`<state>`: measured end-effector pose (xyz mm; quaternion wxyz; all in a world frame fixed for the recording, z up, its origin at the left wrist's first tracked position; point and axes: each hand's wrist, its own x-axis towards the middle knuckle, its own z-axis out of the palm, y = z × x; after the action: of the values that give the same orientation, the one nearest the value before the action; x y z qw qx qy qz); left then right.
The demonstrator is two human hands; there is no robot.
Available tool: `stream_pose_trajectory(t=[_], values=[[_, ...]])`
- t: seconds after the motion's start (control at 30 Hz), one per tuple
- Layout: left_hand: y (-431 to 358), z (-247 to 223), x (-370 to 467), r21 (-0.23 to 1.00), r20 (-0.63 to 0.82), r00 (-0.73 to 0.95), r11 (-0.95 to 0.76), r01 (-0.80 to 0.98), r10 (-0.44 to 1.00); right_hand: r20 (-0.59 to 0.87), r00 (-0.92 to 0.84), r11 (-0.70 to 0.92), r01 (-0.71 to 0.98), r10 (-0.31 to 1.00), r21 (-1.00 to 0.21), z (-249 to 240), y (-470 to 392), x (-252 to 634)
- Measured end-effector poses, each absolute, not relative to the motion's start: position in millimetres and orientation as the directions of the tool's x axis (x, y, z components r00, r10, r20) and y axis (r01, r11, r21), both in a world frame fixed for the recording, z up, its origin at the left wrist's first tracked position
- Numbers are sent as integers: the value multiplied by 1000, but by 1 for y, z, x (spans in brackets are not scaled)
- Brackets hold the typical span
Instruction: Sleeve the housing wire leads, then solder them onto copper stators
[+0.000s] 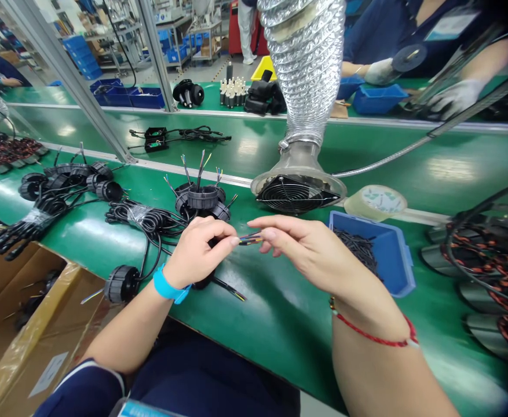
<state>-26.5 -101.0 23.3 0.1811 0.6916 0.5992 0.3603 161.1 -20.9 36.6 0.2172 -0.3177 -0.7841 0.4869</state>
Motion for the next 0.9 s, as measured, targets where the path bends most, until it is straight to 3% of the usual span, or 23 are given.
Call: stream_pose_trajectory(t=[0.23,0.4,0.6,0.77,0.9], values=[[-103,21,-34,562,332,134,-310,767,934,51,-665,380,361,745,-852,35,-20,158],[-104,16,-36,513,403,83,-300,805,911,21,-682,398,402,731,-825,35,-22,158],[-101,14,-34,449,403,158,-345,824,901,36,-711,387,338,702,-858,23,-26,139],[-101,13,-37,464,403,128,-323,825,906,40,-719,301,240,693,-923,15,-14,145],[-101,17,-44,581,470,-59,-258,772,881,123,-524,315,294,843,-903,30,1,184]])
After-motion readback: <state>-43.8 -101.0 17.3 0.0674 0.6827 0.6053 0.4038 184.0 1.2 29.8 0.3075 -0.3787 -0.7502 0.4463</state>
